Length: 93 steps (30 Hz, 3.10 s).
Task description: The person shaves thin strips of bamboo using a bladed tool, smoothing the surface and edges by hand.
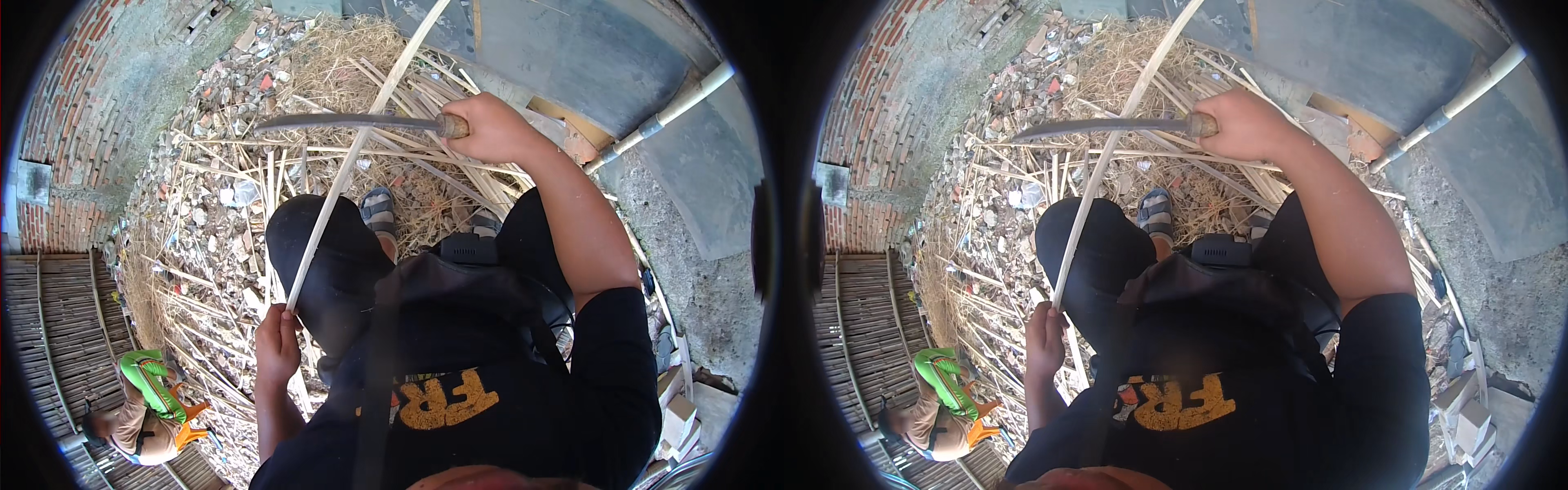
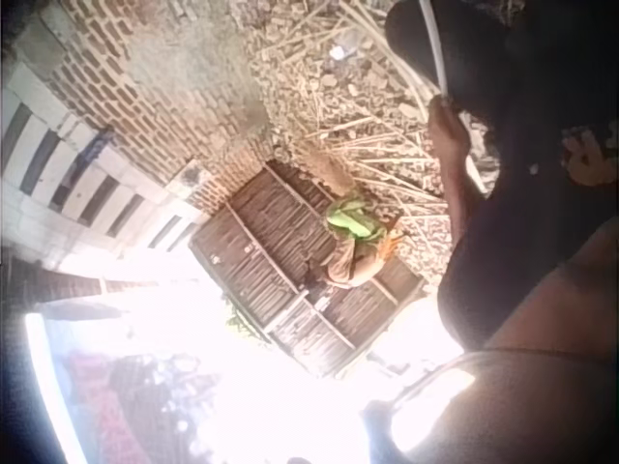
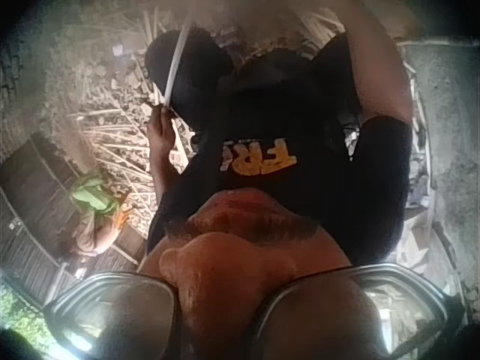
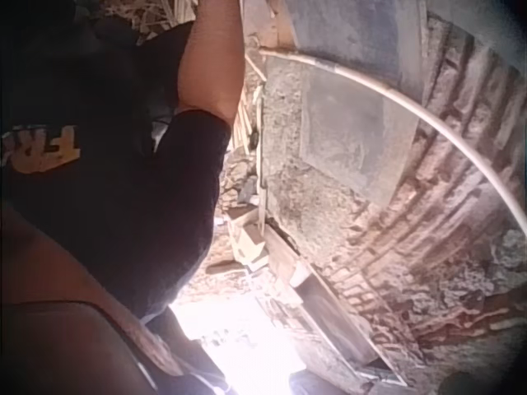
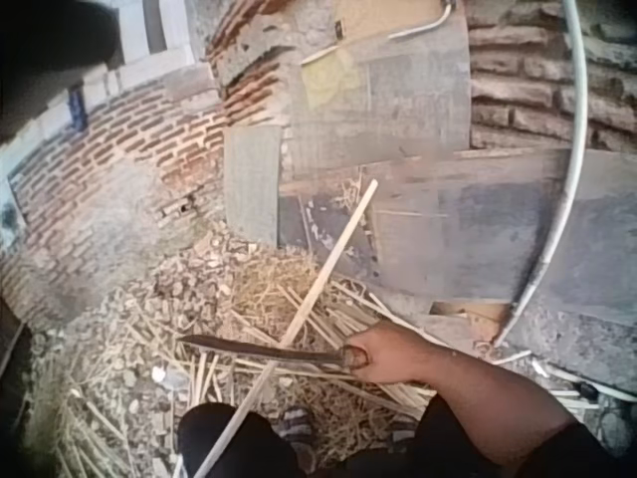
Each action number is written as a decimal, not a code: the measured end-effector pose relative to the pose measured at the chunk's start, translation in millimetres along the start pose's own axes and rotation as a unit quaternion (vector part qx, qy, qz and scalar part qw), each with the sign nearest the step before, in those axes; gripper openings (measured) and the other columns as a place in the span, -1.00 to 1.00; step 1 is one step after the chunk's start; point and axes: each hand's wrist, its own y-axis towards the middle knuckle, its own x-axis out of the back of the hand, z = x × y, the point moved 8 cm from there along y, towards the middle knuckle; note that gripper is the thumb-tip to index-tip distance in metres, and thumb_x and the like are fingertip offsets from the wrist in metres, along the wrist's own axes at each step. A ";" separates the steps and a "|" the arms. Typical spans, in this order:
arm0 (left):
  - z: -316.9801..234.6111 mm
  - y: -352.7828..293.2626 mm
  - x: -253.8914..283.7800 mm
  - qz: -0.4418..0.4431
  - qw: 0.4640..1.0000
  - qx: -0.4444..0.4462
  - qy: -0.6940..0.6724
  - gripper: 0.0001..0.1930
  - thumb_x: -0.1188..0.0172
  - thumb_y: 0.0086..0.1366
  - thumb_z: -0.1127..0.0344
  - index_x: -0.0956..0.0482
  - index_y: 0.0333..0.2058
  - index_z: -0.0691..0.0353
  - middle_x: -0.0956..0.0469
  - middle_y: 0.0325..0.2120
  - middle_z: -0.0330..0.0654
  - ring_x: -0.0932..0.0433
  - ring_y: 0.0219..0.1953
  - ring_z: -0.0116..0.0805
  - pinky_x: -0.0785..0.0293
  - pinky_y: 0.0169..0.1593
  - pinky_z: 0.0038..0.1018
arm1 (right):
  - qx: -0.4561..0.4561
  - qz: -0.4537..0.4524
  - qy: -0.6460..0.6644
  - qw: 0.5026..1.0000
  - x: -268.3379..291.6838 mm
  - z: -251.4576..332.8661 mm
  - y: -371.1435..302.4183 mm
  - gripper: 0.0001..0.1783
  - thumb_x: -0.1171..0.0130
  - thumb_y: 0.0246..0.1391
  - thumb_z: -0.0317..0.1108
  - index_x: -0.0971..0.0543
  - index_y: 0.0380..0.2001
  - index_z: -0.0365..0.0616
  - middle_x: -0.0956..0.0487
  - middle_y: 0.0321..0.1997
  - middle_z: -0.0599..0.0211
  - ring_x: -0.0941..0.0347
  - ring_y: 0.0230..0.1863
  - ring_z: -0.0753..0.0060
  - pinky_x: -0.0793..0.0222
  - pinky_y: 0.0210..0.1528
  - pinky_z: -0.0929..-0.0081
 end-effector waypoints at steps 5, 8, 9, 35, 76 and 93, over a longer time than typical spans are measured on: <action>-19.6 7.4 -0.2 -0.047 0.997 -0.039 0.056 -0.71 0.03 0.52 0.27 -0.53 -0.33 0.33 -0.47 -0.67 -0.07 -0.50 -0.62 -0.16 -0.35 -0.49 -0.27 | 0.007 0.060 -0.047 0.997 -20.3 22.3 -3.4 -0.72 -0.34 -0.11 -0.26 -0.65 -0.26 -0.05 -0.62 -0.41 0.09 -0.58 -0.29 -0.04 -0.46 -0.24 0.13; -22.8 6.6 -8.1 -0.057 0.991 -0.067 0.105 -0.71 -0.01 0.52 0.25 -0.48 -0.39 0.30 -0.44 -0.68 -0.01 -0.46 -0.65 -0.02 -0.31 -0.52 -0.20 | 0.034 0.065 -0.111 0.991 -29.0 37.1 -3.5 -0.79 -0.27 -0.11 -0.28 -0.64 -0.32 0.00 -0.65 -0.41 0.15 -0.61 -0.29 0.00 -0.49 -0.23 0.08; -15.6 6.8 -10.4 -0.062 0.991 -0.064 0.096 -0.71 -0.01 0.52 0.25 -0.48 -0.39 0.30 -0.44 -0.69 -0.01 -0.46 -0.65 -0.02 -0.31 -0.52 -0.20 | 0.026 0.076 -0.073 0.994 -32.2 32.1 0.7 -0.78 -0.27 -0.11 -0.28 -0.64 -0.31 -0.01 -0.65 -0.41 0.14 -0.62 -0.28 0.00 -0.50 -0.22 0.08; 0.9 20.3 -9.1 0.025 0.999 -0.040 -0.006 -0.64 -0.01 0.55 0.20 -0.42 -0.43 0.31 -0.37 -0.70 -0.18 -0.29 -0.61 -0.45 -0.24 -0.50 -0.39 | 0.068 0.045 -0.108 0.991 -37.9 45.6 8.2 -0.81 -0.30 -0.08 -0.25 -0.64 -0.34 -0.01 -0.64 -0.45 0.17 -0.60 -0.37 -0.01 -0.51 -0.26 0.12; -7.7 24.2 -6.4 -0.030 0.997 -0.071 0.031 -0.64 -0.04 0.53 0.23 -0.37 -0.48 0.28 -0.37 -0.75 -0.07 -0.34 -0.71 -0.21 -0.25 -0.56 -0.27 | -0.065 0.022 0.006 0.998 -28.2 -51.6 28.5 -0.60 -0.34 -0.01 -0.18 -0.63 -0.17 -0.24 -0.61 -0.38 -0.03 -0.57 -0.32 -0.05 -0.46 -0.22 0.16; -7.6 25.4 -5.5 -0.056 0.993 -0.084 0.056 -0.63 -0.05 0.53 0.20 -0.35 -0.49 0.26 -0.36 -0.75 -0.09 -0.35 -0.71 -0.22 -0.25 -0.56 -0.27 | -0.111 -0.032 0.034 0.993 -14.3 -73.0 32.2 -0.57 -0.35 -0.02 -0.18 -0.64 -0.10 -0.20 -0.63 -0.35 0.01 -0.58 -0.30 0.04 -0.45 -0.21 0.17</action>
